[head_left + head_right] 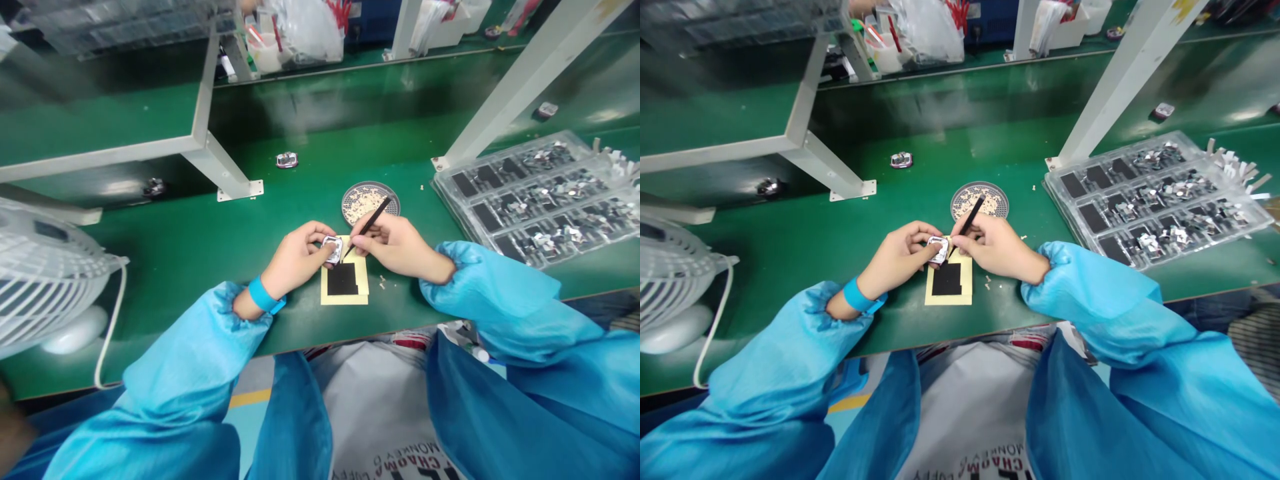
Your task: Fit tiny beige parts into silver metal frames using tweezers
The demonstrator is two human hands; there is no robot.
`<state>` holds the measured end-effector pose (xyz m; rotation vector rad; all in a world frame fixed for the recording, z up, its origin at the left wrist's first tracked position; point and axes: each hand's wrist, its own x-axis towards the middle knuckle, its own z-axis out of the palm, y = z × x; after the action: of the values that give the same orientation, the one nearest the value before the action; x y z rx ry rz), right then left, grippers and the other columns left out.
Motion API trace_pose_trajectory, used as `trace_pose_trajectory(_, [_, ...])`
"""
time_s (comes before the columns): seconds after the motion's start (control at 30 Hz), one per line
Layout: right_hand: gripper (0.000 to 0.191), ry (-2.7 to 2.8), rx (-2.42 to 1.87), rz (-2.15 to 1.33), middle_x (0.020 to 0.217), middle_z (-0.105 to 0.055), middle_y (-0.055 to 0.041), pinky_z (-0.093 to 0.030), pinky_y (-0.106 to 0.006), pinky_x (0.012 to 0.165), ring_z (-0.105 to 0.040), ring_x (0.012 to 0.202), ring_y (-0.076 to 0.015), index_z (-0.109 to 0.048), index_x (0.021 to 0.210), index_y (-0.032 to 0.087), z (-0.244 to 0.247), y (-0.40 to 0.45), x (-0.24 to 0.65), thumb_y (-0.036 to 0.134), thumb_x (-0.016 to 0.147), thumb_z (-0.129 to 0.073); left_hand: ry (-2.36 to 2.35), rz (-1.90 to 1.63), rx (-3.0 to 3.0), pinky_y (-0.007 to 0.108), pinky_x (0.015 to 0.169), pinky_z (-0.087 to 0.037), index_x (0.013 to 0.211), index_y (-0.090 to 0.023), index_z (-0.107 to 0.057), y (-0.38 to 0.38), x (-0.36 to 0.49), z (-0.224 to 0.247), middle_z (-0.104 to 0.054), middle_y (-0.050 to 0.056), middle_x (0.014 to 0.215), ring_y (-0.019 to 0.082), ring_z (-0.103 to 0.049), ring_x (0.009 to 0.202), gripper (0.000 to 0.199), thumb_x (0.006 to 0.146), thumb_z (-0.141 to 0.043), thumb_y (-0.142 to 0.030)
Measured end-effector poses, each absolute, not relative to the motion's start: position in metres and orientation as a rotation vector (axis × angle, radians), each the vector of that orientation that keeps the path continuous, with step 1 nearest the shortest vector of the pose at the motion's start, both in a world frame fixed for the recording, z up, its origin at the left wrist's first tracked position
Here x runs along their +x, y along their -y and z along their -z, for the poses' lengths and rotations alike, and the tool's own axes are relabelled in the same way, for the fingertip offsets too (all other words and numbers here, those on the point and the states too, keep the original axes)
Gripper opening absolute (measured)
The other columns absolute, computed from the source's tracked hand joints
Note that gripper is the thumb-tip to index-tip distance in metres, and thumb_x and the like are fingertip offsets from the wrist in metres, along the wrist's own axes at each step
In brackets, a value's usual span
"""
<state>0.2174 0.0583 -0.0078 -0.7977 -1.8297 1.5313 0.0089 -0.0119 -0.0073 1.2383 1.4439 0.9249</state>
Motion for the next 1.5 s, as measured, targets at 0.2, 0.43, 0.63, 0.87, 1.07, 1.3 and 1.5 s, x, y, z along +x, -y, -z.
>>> trace_pose_trajectory(0.2, [0.018,1.831,-0.720,-1.219,0.097,-0.074,-0.0062,-0.064,-0.034,0.079,-0.074,0.086,-0.0191,-0.068,0.096,0.019,-0.004,-0.063,0.226,0.036,0.090,-0.074,-1.446,-1.058,1.102,0.020,0.045,-0.052,0.100,-0.019,-0.061,0.015,0.020,0.010,-0.075,0.003,0.086,0.016,-0.075,0.064,0.026,0.082,-0.076,-0.031])
trace_pose_trajectory(0.43, [0.011,2.091,-0.522,-0.883,0.101,-0.077,-0.0059,-0.060,-0.039,0.091,-0.073,0.098,-0.0230,-0.075,0.100,0.023,-0.004,-0.063,0.228,0.030,0.096,-0.067,-1.417,-1.075,1.065,0.018,0.039,-0.046,0.100,-0.019,-0.059,0.015,0.019,0.012,-0.074,0.003,0.082,0.018,-0.076,0.064,0.029,0.081,-0.077,-0.030])
trace_pose_trajectory(0.63, [0.011,2.115,-0.502,-0.873,0.101,-0.077,-0.0057,-0.061,-0.041,0.093,-0.074,0.099,-0.0229,-0.075,0.101,0.024,-0.003,-0.062,0.227,0.029,0.097,-0.065,-1.428,-1.069,1.059,0.019,0.042,-0.049,0.099,-0.020,-0.060,0.014,0.020,0.011,-0.075,0.003,0.083,0.017,-0.075,0.063,0.026,0.082,-0.076,-0.029])
trace_pose_trajectory(0.87, [0.010,2.132,-0.480,-0.841,0.101,-0.077,-0.0053,-0.060,-0.040,0.092,-0.073,0.098,-0.0220,-0.073,0.102,0.024,-0.003,-0.062,0.227,0.024,0.096,-0.065,-1.410,-1.088,1.049,0.023,0.048,-0.056,0.098,-0.020,-0.060,0.014,0.021,0.010,-0.075,0.002,0.082,0.017,-0.075,0.063,0.022,0.082,-0.075,-0.025])
trace_pose_trajectory(1.07, [0.011,2.145,-0.465,-0.835,0.102,-0.077,-0.0056,-0.060,-0.040,0.091,-0.073,0.098,-0.0220,-0.073,0.104,0.023,-0.002,-0.062,0.226,0.023,0.096,-0.066,-1.418,-1.081,1.051,0.023,0.050,-0.057,0.099,-0.020,-0.059,0.014,0.020,0.011,-0.075,0.002,0.083,0.017,-0.075,0.064,0.022,0.083,-0.075,-0.025])
trace_pose_trajectory(1.3, [0.012,2.149,-0.484,-0.850,0.104,-0.076,-0.0068,-0.060,-0.040,0.093,-0.073,0.099,-0.0221,-0.072,0.106,0.023,-0.002,-0.061,0.226,0.025,0.096,-0.066,-1.413,-1.092,1.047,0.022,0.051,-0.059,0.099,-0.019,-0.059,0.014,0.021,0.011,-0.074,0.002,0.082,0.016,-0.075,0.063,0.023,0.082,-0.075,-0.023])
trace_pose_trajectory(1.5, [0.010,2.119,-0.475,-0.808,0.098,-0.077,-0.0064,-0.062,-0.034,0.084,-0.074,0.091,-0.0204,-0.073,0.101,0.020,-0.005,-0.060,0.225,0.025,0.093,-0.071,-1.308,-1.164,1.037,0.028,0.064,-0.065,0.102,-0.016,-0.061,0.015,0.020,0.015,-0.073,0.002,0.087,0.015,-0.074,0.068,0.030,0.075,-0.075,-0.013])
